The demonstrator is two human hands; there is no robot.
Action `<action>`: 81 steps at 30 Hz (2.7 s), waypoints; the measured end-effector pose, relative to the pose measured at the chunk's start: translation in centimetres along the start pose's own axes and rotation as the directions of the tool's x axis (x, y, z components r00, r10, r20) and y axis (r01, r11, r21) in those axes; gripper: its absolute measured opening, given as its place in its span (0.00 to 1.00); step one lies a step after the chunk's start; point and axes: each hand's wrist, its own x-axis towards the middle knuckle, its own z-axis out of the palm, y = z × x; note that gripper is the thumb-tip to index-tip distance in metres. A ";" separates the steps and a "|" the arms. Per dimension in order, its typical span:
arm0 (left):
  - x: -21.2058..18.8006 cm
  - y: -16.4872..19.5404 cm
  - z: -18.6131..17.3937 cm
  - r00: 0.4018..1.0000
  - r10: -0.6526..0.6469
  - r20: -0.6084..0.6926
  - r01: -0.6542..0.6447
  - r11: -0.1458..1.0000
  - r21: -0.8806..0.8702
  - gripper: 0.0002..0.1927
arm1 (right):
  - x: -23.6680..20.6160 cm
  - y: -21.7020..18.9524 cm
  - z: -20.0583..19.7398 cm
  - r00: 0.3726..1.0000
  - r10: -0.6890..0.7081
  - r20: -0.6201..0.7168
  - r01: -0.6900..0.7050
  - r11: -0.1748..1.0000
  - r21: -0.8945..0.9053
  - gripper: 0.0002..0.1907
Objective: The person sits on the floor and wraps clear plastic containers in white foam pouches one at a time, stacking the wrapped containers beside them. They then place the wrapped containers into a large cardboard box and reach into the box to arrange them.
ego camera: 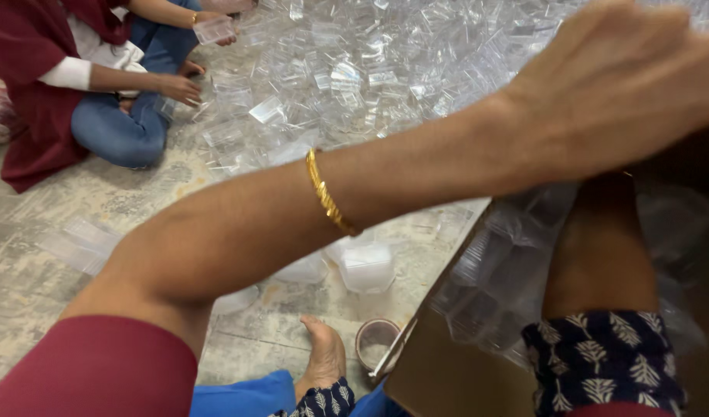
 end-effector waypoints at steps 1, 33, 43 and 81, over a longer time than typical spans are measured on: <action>0.1 -0.4 0.4 1.000 0.008 -0.016 -0.008 1.000 0.023 0.07 | -0.1 0.0 0.0 1.000 -0.005 0.004 0.005 1.000 -0.004 0.17; -5.5 -5.2 -2.8 0.700 -0.357 0.618 0.693 0.133 -0.708 0.40 | -6.8 5.1 -2.0 0.949 0.058 0.310 -0.062 0.998 0.003 0.14; -8.7 0.3 2.8 0.704 -0.510 0.494 0.580 0.012 -0.814 0.34 | -5.4 4.2 0.1 0.953 0.031 0.301 -0.028 1.000 -0.015 0.13; -7.4 1.4 -2.3 0.771 -0.363 0.524 0.537 -0.073 -0.841 0.20 | -14.8 5.0 -2.1 0.989 0.038 0.143 -0.059 0.988 0.146 0.10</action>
